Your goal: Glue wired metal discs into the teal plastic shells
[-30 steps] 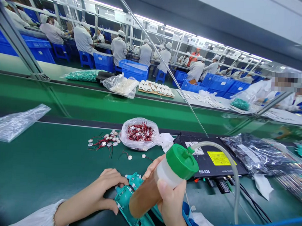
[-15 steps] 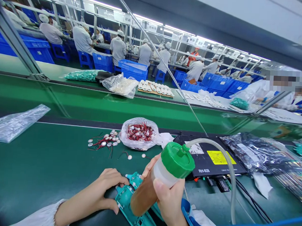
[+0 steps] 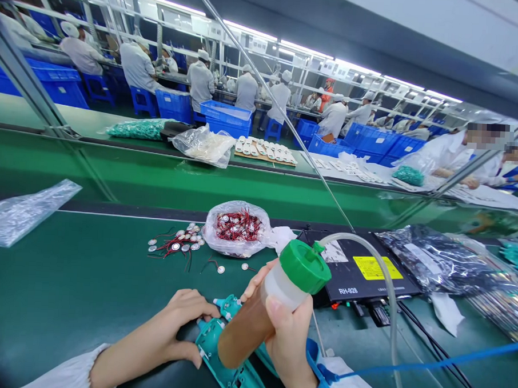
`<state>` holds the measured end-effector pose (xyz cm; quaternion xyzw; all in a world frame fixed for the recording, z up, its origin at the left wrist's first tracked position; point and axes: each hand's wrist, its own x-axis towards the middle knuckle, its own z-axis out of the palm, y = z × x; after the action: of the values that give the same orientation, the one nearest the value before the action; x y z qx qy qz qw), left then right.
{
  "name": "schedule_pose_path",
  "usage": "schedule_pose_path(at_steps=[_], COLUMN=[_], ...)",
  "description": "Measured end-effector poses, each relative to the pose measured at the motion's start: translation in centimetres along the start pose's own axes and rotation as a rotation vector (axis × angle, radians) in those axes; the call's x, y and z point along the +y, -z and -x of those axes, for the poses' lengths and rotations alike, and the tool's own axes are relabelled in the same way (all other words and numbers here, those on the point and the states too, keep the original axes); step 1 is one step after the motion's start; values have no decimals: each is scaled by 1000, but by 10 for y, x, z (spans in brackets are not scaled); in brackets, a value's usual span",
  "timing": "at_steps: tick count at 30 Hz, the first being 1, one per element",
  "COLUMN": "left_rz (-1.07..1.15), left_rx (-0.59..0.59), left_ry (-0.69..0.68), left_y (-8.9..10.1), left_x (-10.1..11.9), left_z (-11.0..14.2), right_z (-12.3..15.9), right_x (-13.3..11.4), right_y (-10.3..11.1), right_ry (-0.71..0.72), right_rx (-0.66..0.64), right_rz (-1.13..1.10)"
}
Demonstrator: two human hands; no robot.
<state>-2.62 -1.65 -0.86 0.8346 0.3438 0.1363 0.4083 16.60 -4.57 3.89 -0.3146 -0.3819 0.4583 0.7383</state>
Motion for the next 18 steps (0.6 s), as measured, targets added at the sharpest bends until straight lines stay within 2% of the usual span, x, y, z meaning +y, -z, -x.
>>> schedule_pose_path(at_steps=[3,8,18], left_rz=[-7,-19,-26], left_rx=[-5,-19,-24], left_ry=[8,8,47], left_y=[0,2,2], left_x=[0,0,2], left_z=[0,-1,-2], right_z=[-1,-2,2], right_x=[2,3,-1], right_y=[1,4,4], right_ry=[15,-17,27], right_rx=[46,20,43], right_rz=[1,9,5])
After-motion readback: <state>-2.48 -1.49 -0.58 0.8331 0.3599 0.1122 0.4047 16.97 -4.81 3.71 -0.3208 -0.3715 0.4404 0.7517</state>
